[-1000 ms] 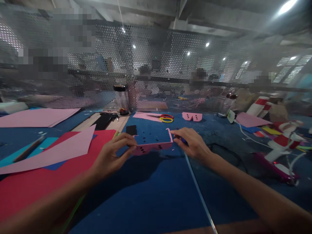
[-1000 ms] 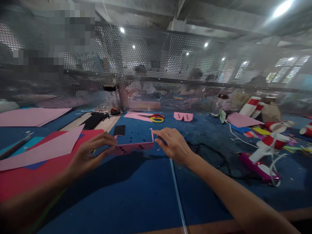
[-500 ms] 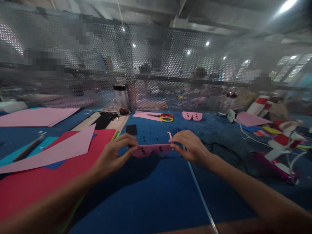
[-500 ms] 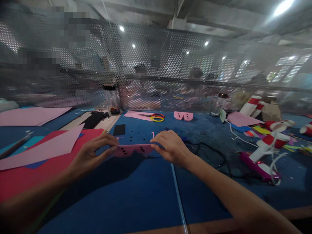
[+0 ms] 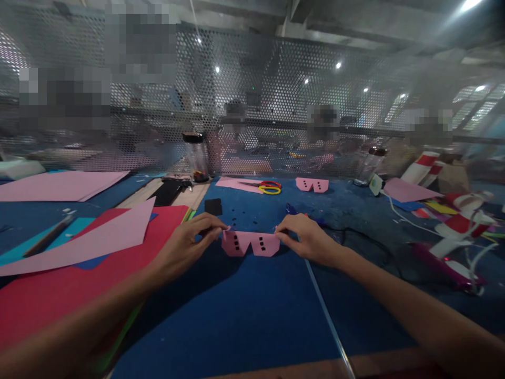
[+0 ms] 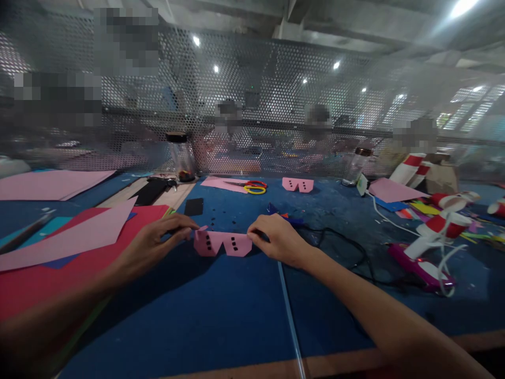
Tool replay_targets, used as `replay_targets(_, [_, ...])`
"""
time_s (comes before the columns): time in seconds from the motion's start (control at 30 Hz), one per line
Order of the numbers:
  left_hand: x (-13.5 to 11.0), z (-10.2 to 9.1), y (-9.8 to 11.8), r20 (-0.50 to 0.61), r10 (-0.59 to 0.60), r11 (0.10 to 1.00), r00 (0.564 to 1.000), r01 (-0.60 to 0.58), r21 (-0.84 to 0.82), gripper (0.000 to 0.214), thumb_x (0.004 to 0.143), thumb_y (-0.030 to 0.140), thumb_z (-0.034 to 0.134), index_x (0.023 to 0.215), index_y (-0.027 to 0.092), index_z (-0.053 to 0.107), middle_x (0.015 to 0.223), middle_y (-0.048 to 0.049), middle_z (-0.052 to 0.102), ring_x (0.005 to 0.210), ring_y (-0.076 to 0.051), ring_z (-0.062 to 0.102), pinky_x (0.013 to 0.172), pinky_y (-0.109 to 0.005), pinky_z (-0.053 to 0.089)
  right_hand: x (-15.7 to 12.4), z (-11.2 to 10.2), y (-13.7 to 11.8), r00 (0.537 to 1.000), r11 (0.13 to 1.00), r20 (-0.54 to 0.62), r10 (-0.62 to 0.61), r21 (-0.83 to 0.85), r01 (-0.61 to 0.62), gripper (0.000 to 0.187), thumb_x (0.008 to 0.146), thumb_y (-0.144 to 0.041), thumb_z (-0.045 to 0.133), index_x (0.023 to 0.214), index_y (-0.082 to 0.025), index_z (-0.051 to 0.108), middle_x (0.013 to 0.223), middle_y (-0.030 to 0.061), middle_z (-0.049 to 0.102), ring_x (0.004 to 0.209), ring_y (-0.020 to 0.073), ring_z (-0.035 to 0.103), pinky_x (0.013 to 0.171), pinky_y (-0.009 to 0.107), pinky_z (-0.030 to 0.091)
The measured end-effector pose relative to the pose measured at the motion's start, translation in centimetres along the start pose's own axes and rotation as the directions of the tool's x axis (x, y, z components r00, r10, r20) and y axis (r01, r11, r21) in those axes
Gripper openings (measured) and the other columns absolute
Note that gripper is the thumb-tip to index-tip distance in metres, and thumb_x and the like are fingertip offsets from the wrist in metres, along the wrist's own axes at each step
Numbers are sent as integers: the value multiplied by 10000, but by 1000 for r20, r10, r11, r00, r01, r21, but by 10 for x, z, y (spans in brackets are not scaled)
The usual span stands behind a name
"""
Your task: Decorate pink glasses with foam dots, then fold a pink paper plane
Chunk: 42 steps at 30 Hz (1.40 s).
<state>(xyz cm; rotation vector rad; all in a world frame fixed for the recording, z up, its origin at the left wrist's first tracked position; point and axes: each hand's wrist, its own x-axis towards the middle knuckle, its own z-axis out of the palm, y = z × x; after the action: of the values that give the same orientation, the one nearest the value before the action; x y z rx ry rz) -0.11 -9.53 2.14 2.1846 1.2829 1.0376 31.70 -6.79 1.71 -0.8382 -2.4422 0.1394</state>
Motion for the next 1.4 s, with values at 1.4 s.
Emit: replay_targets(1.4, [5, -6, -21, -80, -168, 980, 983, 175, 99, 344, 916, 495, 547, 1042, 215, 701, 1045, -33, 725, 989, -224, 634, 815, -303, 441, 23, -81, 28, 910, 978, -361, 204, 109, -177, 204, 958, -352, 588, 948, -181, 698, 913, 29, 714, 855, 176, 637, 789, 298, 474])
